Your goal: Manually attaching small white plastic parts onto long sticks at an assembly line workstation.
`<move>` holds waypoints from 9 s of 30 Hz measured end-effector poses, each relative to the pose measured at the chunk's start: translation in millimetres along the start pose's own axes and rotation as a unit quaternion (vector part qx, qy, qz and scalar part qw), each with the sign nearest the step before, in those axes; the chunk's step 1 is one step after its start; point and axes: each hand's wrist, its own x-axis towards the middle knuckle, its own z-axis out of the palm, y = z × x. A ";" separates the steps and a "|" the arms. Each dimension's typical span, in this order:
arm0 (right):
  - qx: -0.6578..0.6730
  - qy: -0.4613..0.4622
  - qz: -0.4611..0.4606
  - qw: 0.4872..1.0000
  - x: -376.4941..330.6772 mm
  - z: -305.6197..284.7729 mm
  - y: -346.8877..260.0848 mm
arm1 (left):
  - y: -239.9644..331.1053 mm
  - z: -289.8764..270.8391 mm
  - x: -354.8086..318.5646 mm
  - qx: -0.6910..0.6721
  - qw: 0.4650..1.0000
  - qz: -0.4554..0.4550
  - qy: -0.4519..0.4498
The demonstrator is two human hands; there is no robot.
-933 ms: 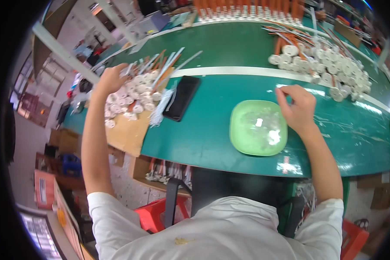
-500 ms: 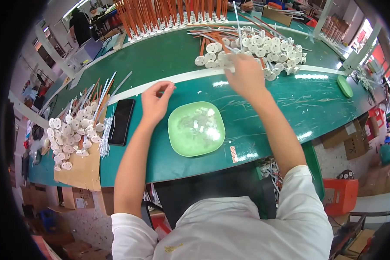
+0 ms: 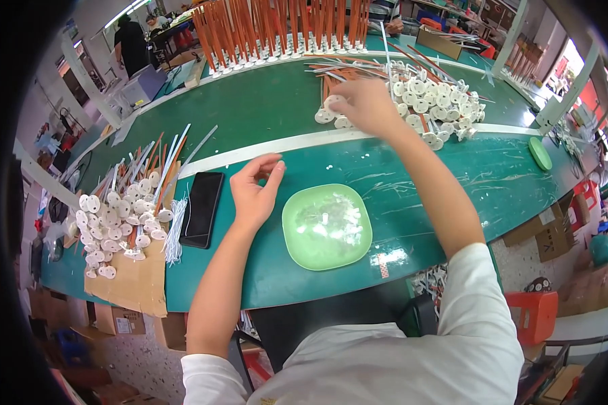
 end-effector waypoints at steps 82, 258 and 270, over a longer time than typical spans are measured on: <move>0.218 -0.167 -0.086 0.958 -128.4 28.2 -64.5 | 57.6 -4.0 -12.2 -0.071 0.980 0.043 -0.182; 0.396 0.182 -0.081 0.897 -145.8 14.2 -88.2 | 136.5 18.6 -53.0 -0.193 0.971 -0.101 -0.101; 0.389 0.184 -0.120 0.895 -143.4 10.2 -84.6 | 125.6 16.5 -59.4 -0.204 0.974 -0.083 -0.051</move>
